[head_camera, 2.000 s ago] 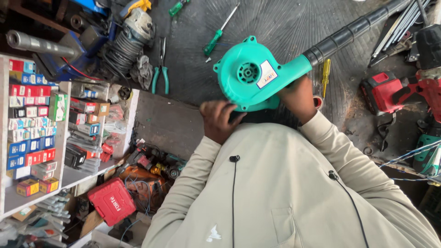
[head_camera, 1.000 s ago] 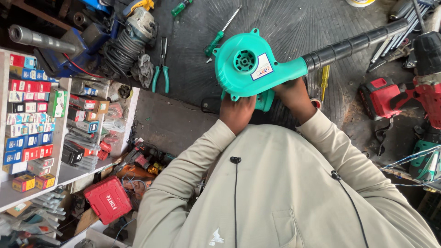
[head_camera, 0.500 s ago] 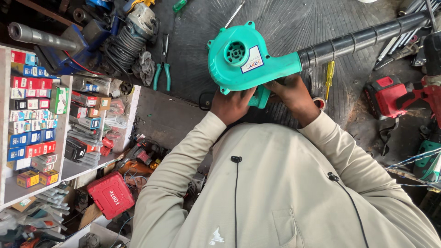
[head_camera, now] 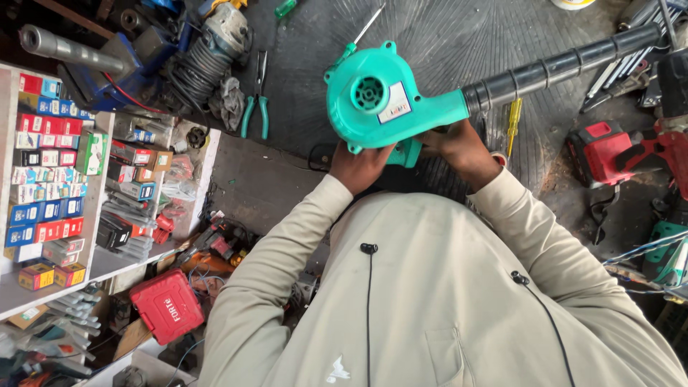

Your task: The person assembles a green leaf blower on a workbench. They attach the handle to the body, then use a screwdriver to tighten screws securing the handle in place.

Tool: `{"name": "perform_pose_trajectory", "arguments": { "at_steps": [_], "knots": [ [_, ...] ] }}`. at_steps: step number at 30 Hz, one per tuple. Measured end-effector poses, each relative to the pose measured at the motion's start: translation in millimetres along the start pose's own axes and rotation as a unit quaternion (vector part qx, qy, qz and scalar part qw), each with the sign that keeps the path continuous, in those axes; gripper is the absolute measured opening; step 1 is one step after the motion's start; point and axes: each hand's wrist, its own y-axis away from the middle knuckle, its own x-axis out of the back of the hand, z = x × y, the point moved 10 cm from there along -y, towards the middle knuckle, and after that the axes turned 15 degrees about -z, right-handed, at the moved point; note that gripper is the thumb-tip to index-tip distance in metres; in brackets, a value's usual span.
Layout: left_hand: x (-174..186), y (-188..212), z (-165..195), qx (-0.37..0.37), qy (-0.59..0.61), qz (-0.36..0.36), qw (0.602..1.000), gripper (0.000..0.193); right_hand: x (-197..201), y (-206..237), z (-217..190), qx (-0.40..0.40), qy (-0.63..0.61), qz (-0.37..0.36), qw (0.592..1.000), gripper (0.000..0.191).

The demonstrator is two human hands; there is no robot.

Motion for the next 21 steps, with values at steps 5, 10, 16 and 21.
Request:
{"name": "perform_pose_trajectory", "arguments": {
  "at_steps": [5,10,16,21],
  "knots": [
    [33.7,-11.0,-3.5,0.042,0.125,0.073,0.989,0.063,-17.5,4.3,-30.0,0.049,0.058,-0.013,0.997,0.035],
    [69.9,-5.2,-29.0,0.097,0.311,0.175,0.929,0.059,-28.5,30.0,-67.5,0.218,0.115,-0.045,0.968,0.052],
    [43.2,11.6,-38.0,0.075,0.843,0.257,0.466,0.026,-29.2,41.6,-66.3,0.25,0.101,-0.002,0.963,0.096],
    [13.1,7.8,-13.9,0.078,0.906,0.233,0.344,0.036,-47.5,42.4,-50.1,0.192,0.179,0.045,0.964,0.101]
  ]
}}
